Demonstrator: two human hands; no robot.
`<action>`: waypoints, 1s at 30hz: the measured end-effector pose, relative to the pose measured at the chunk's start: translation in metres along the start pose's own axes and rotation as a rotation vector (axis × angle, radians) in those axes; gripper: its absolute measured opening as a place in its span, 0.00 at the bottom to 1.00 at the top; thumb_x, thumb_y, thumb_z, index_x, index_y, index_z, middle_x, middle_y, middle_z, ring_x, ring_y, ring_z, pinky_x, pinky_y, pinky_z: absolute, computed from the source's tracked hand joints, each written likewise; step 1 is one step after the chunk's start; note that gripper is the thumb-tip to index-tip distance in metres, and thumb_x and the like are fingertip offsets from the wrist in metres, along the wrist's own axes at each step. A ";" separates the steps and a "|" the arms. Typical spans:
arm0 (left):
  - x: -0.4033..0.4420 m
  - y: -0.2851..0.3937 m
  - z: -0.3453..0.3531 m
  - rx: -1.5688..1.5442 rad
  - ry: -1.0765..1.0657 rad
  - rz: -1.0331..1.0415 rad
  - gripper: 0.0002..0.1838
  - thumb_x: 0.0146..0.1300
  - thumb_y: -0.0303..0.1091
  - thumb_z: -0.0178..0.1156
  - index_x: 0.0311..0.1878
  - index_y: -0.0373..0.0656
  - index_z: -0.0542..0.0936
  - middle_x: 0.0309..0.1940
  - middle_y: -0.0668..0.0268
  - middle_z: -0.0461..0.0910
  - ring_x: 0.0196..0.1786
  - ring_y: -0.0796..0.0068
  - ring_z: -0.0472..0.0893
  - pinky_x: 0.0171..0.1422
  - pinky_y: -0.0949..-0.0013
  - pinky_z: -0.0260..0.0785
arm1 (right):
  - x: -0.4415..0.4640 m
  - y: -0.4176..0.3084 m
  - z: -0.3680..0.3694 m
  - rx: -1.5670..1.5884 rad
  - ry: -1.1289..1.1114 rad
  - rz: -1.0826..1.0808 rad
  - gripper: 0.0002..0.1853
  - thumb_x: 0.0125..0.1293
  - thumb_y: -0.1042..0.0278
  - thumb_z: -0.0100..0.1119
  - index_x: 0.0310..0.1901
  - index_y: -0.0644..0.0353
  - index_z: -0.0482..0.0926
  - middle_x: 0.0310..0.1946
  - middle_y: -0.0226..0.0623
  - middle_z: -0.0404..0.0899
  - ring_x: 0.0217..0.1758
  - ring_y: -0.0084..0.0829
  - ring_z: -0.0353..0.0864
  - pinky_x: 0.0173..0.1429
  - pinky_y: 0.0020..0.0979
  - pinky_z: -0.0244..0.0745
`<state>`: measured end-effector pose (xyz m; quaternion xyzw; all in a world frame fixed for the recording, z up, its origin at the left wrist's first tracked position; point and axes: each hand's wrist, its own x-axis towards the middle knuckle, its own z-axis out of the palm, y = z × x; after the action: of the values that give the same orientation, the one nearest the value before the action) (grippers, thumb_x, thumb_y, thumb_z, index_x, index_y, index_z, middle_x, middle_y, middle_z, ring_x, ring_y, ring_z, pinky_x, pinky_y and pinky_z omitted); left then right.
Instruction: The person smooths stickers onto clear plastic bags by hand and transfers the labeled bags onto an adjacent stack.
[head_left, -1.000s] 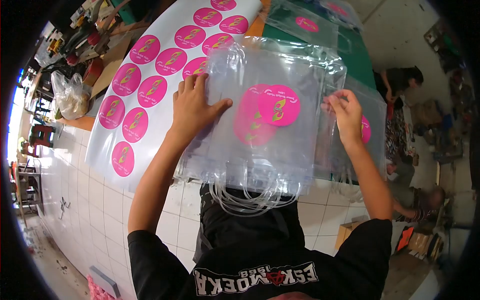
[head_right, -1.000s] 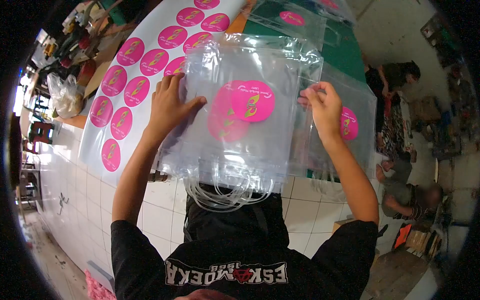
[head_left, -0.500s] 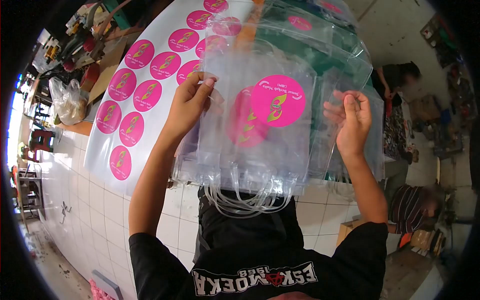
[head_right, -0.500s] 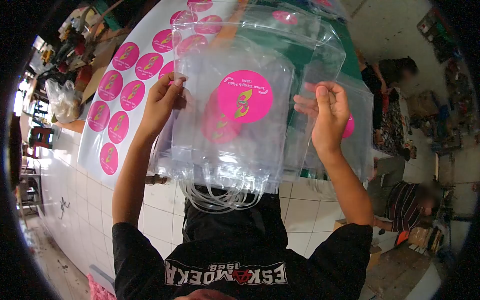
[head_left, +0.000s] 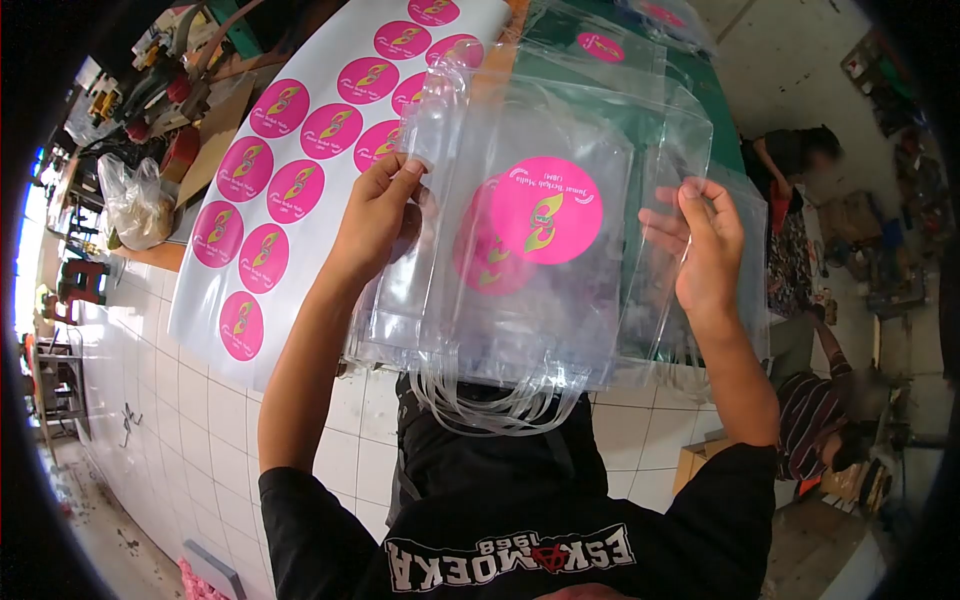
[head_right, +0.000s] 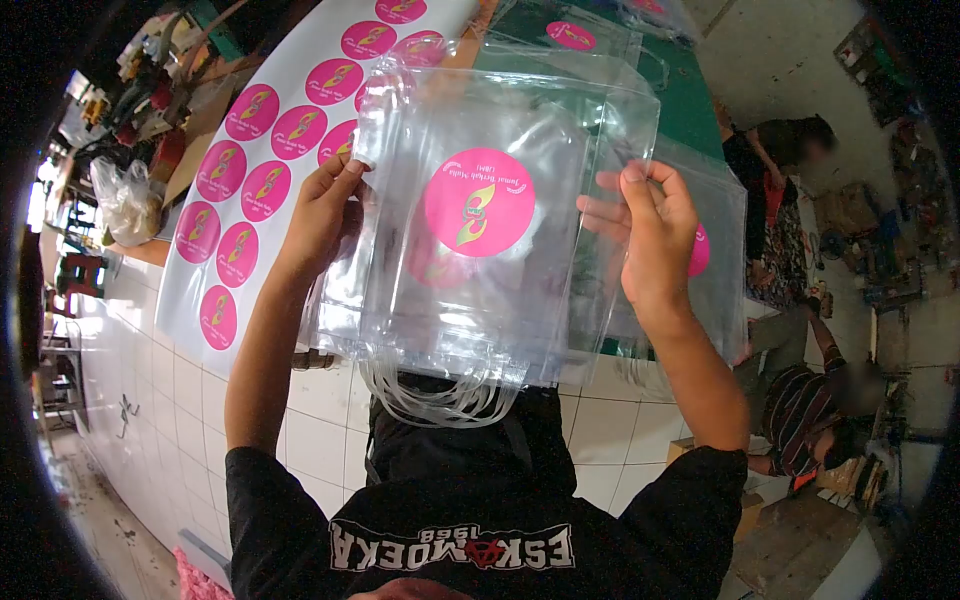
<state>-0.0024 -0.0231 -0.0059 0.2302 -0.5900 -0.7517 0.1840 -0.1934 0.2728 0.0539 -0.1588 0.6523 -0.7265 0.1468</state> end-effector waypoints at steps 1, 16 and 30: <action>0.000 0.000 0.000 -0.010 0.008 -0.011 0.13 0.85 0.42 0.55 0.51 0.41 0.78 0.26 0.71 0.77 0.14 0.87 0.64 0.16 0.76 0.51 | 0.000 0.000 0.001 -0.004 0.001 0.007 0.14 0.82 0.63 0.60 0.57 0.65 0.73 0.49 0.49 0.85 0.41 0.44 0.94 0.41 0.38 0.93; -0.005 0.001 0.000 0.032 0.022 0.014 0.14 0.85 0.42 0.54 0.55 0.39 0.76 0.27 0.65 0.82 0.16 0.83 0.70 0.19 0.75 0.58 | 0.006 0.014 0.001 -0.018 -0.019 0.008 0.12 0.83 0.64 0.59 0.57 0.64 0.72 0.49 0.47 0.86 0.41 0.43 0.94 0.42 0.37 0.93; -0.001 -0.004 0.006 0.106 0.025 -0.038 0.16 0.85 0.43 0.54 0.57 0.36 0.76 0.28 0.62 0.84 0.18 0.75 0.78 0.23 0.70 0.69 | 0.021 0.032 -0.012 -0.036 -0.016 0.105 0.19 0.81 0.63 0.63 0.62 0.66 0.72 0.51 0.50 0.85 0.43 0.43 0.93 0.47 0.39 0.91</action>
<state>-0.0051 -0.0173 -0.0084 0.2600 -0.6223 -0.7198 0.1646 -0.2172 0.2715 0.0220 -0.1329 0.6715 -0.7045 0.1872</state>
